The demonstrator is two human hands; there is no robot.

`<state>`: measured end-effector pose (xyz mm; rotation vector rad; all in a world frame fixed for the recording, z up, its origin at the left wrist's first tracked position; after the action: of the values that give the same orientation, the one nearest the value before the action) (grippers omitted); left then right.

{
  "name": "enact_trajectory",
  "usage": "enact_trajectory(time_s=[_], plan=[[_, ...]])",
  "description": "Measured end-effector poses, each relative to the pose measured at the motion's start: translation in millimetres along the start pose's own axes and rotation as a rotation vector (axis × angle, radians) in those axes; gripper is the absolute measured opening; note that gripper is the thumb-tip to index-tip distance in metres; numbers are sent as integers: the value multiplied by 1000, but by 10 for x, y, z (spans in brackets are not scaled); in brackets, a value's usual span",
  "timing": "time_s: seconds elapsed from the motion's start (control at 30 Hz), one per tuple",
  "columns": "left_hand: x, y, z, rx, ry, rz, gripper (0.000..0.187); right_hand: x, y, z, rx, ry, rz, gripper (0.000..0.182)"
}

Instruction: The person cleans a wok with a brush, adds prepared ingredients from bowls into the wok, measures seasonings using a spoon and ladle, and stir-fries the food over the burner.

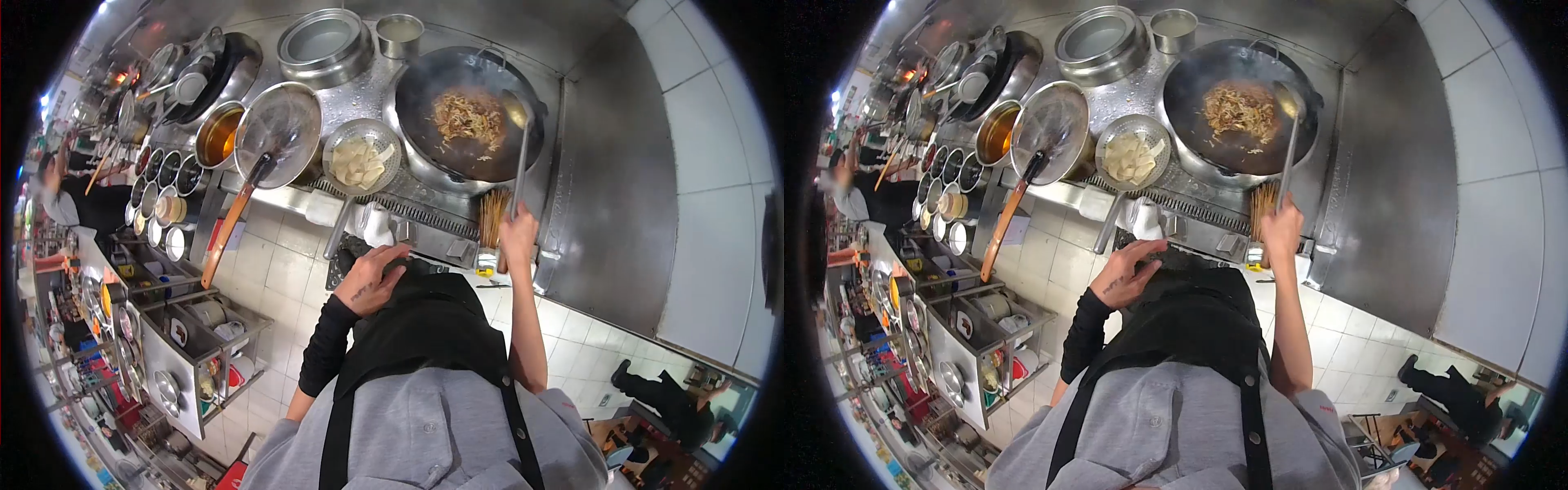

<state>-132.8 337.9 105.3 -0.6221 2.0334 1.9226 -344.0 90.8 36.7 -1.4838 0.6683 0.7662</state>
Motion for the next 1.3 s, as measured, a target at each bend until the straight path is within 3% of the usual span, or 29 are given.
enact_trajectory(time_s=[0.1,0.2,0.33,0.47,0.67,0.7,0.8,0.93,1.13,1.2,1.23,1.3], plan=[[25,-49,46,68,40,-25,33,217,-60,-142,277,-384,-222,17],[-5,-68,62,37,42,-33,32,154,-93,-28,229,-599,-506,12],[-21,-152,186,-17,74,-16,32,-42,-189,96,271,-431,-420,11],[-19,-265,273,-52,88,17,32,171,-97,-484,201,-291,-243,17],[-44,-253,200,-32,36,-32,32,587,-170,-786,124,-388,-311,35],[-47,-256,185,-38,34,-19,32,602,-152,-690,134,-500,-225,44],[-49,-272,167,-46,44,1,31,473,-56,-347,-521,-214,155,50],[-63,-295,214,-34,67,-37,31,-297,90,127,-316,-367,440,58],[52,-369,177,-64,34,-24,32,-1107,-61,602,-160,-375,237,57],[88,-350,82,-32,11,-23,32,-1220,-52,627,-42,-490,194,55],[134,-361,37,5,14,-10,32,-1134,-40,621,-92,-498,181,51],[198,-307,-66,48,-4,-6,32,-701,231,535,-122,-360,149,47]])
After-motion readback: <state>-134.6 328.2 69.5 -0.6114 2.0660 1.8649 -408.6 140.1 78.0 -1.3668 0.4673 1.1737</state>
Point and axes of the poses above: each hand's wrist, its own z-axis away from the middle knuckle, its own x-axis out of the palm, y = z × x, the point moved 6 cm from there along -z, towards the middle knuckle, and after that the axes turned 14 degrees about x, right-handed, at the moved point
